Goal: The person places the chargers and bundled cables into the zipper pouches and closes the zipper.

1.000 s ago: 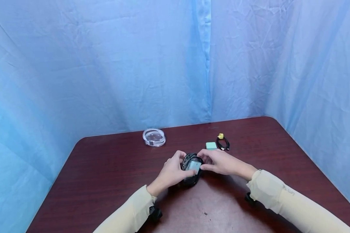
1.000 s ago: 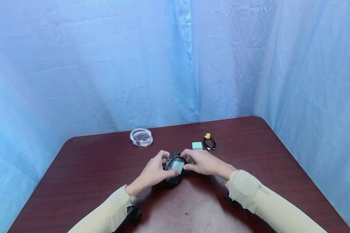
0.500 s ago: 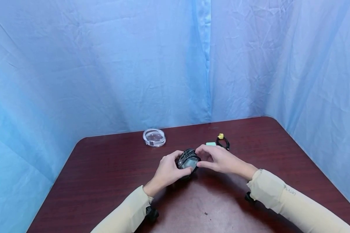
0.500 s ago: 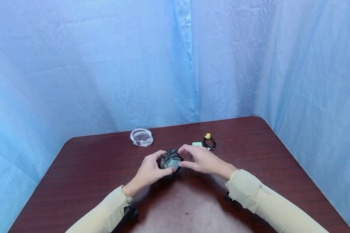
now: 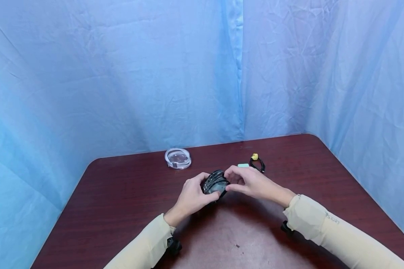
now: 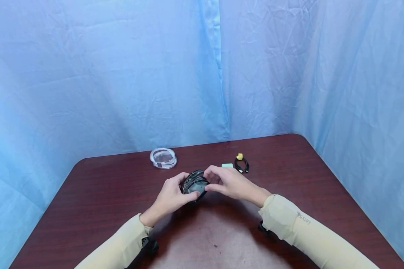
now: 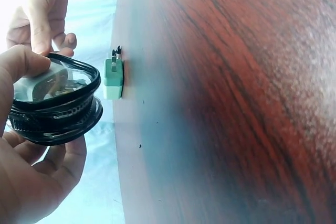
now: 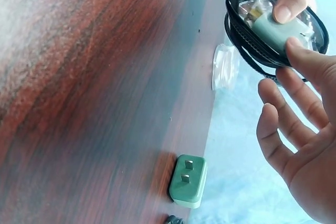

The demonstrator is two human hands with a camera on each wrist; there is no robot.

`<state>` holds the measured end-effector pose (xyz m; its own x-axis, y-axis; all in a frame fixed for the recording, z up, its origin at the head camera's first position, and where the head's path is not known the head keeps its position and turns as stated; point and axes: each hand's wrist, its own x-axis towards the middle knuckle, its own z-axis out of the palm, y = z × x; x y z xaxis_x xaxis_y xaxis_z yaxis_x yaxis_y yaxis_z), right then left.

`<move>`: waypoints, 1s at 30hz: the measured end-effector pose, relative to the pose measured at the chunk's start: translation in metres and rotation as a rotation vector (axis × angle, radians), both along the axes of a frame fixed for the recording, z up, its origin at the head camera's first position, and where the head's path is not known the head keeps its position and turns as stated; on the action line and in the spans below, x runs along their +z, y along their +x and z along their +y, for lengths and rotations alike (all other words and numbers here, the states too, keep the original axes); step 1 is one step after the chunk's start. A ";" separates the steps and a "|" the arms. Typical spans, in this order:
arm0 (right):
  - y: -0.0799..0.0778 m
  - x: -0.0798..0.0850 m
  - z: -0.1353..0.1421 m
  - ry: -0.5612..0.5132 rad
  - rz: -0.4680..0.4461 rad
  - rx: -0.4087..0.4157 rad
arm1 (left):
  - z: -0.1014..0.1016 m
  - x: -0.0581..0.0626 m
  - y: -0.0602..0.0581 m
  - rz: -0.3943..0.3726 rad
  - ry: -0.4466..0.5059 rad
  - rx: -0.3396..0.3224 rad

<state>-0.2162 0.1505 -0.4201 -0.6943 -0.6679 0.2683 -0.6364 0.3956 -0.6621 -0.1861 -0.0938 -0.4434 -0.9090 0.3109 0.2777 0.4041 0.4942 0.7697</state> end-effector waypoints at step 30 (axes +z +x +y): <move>0.001 0.007 -0.001 -0.107 0.021 0.013 | -0.006 0.005 0.001 0.269 -0.142 0.067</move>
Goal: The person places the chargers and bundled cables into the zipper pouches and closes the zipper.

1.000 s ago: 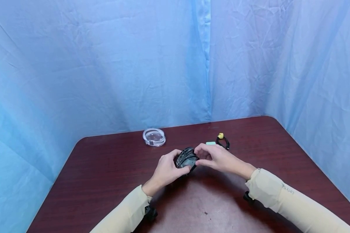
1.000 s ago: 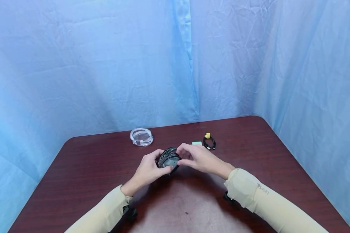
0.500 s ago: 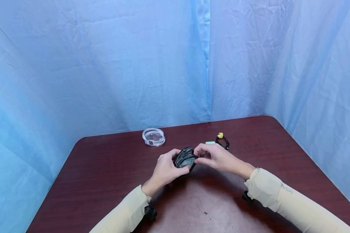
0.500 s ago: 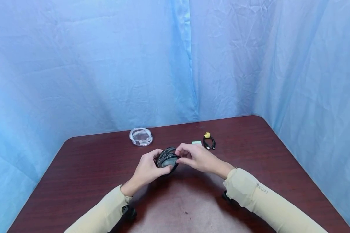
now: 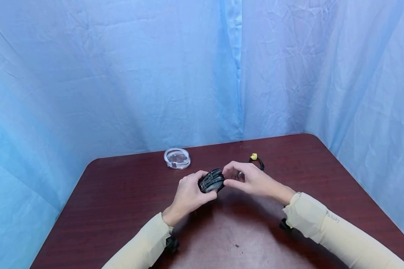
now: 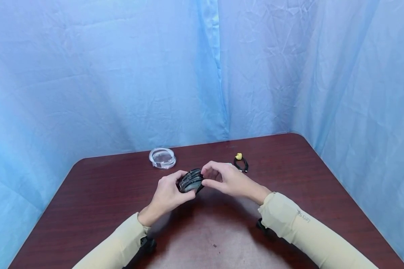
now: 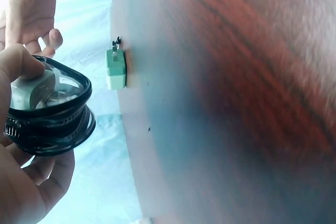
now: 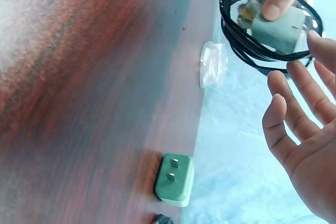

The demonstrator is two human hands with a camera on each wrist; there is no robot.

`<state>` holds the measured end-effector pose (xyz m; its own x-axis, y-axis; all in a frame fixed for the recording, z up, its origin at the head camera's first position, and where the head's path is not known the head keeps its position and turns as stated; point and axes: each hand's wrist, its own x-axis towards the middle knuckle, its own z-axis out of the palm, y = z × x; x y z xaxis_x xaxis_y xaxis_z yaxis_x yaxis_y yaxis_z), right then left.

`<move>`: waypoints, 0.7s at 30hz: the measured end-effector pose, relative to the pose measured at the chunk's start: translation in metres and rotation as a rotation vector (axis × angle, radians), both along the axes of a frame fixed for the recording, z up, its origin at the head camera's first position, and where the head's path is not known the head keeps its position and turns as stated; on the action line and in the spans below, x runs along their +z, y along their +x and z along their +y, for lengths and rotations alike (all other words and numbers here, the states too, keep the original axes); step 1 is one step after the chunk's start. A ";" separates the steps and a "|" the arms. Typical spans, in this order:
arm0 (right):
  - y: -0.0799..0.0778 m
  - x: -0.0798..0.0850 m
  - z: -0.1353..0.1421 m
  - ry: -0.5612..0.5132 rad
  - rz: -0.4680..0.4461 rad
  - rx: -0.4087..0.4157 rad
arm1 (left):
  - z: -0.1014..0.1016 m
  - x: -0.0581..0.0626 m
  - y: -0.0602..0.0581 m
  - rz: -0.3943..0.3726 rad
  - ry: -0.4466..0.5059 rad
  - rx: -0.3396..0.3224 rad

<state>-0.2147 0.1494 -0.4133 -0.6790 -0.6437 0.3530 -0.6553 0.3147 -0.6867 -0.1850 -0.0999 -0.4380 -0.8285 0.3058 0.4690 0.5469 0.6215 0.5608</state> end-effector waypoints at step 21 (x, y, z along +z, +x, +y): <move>0.006 0.005 -0.019 0.054 0.002 -0.064 | 0.001 0.006 0.001 0.449 -0.377 0.016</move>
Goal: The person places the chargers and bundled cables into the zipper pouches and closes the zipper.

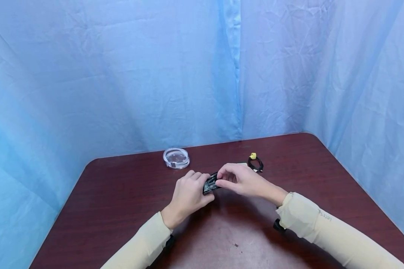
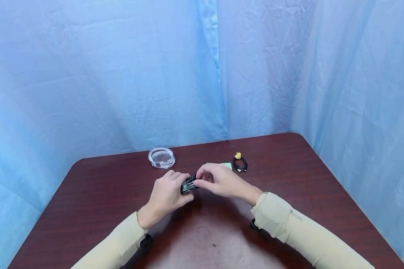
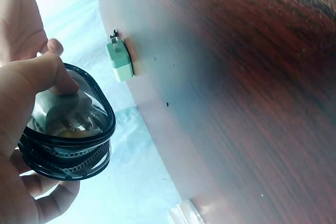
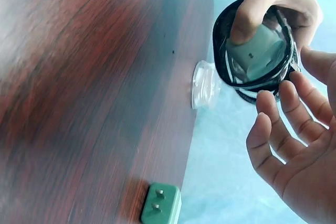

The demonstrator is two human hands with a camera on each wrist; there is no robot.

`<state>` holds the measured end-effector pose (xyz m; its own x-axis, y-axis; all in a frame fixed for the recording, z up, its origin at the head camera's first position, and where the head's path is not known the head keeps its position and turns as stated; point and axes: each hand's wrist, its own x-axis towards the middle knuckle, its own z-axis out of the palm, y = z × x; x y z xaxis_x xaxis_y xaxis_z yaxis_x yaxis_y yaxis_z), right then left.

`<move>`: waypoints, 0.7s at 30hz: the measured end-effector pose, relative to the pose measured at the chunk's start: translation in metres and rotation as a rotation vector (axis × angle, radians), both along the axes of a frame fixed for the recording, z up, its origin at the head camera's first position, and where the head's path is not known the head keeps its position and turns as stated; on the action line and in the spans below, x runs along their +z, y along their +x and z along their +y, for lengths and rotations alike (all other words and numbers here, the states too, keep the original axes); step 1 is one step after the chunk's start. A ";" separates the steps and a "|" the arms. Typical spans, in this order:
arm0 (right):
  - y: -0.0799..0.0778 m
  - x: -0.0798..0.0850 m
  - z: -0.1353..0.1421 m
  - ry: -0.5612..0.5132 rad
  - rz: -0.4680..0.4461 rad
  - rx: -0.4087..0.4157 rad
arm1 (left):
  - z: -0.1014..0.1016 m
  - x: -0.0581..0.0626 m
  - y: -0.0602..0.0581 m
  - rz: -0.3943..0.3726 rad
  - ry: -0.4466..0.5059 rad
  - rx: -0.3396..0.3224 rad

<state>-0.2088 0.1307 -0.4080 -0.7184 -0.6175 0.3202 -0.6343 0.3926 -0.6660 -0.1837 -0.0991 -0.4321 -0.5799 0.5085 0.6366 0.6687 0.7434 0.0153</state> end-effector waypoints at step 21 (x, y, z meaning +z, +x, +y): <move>0.006 0.001 -0.013 -0.033 -0.097 -0.179 | 0.003 0.002 0.003 0.022 -0.034 0.052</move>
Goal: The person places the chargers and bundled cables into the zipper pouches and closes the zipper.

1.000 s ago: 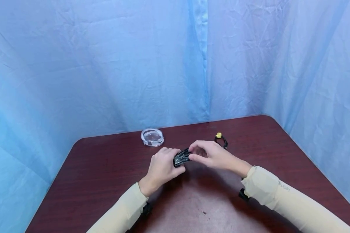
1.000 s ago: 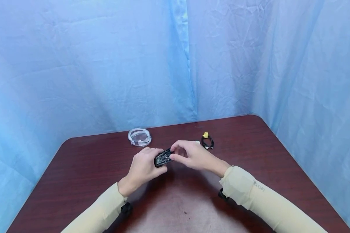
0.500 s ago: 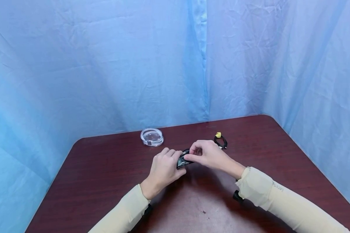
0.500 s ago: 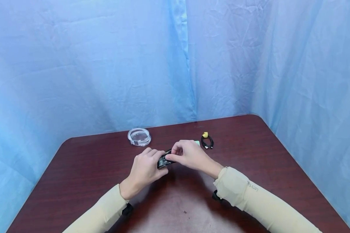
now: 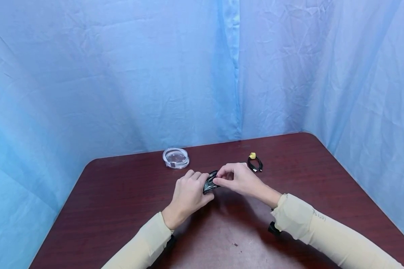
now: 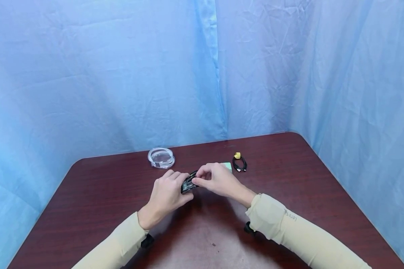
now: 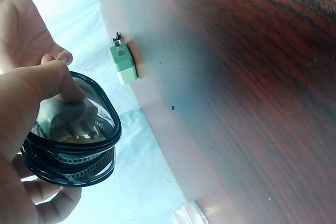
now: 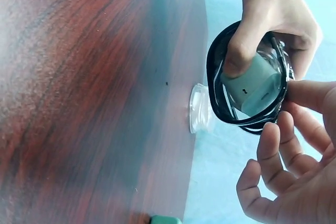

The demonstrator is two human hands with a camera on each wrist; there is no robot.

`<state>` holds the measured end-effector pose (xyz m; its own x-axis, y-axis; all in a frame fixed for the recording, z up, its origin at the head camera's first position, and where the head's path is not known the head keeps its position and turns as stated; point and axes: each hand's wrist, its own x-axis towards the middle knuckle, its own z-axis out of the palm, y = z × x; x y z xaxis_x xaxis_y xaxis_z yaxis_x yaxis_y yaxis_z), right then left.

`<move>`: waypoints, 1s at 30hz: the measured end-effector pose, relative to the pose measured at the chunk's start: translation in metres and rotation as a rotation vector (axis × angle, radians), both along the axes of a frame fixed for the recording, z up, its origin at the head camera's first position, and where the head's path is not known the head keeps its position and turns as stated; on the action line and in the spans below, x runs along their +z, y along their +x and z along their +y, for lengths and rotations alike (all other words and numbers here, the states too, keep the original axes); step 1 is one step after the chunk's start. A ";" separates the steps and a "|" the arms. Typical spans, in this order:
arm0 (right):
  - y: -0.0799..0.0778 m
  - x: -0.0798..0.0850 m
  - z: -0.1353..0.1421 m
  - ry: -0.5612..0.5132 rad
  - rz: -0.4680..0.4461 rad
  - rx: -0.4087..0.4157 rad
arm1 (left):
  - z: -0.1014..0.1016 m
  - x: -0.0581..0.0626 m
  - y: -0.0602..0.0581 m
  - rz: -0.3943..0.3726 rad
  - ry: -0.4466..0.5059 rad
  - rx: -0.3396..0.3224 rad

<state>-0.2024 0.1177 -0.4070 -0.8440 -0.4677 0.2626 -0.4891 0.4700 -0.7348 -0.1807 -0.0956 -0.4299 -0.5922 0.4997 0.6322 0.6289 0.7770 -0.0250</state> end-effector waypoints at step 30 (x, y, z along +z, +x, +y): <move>0.003 0.006 0.001 -0.069 -0.072 0.018 | -0.002 -0.004 0.000 -0.012 0.068 0.013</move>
<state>-0.1994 0.1189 -0.4013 -0.8536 -0.4654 0.2339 -0.4417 0.4088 -0.7987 -0.1803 -0.0974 -0.4343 -0.6062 0.4481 0.6571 0.6185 0.7850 0.0352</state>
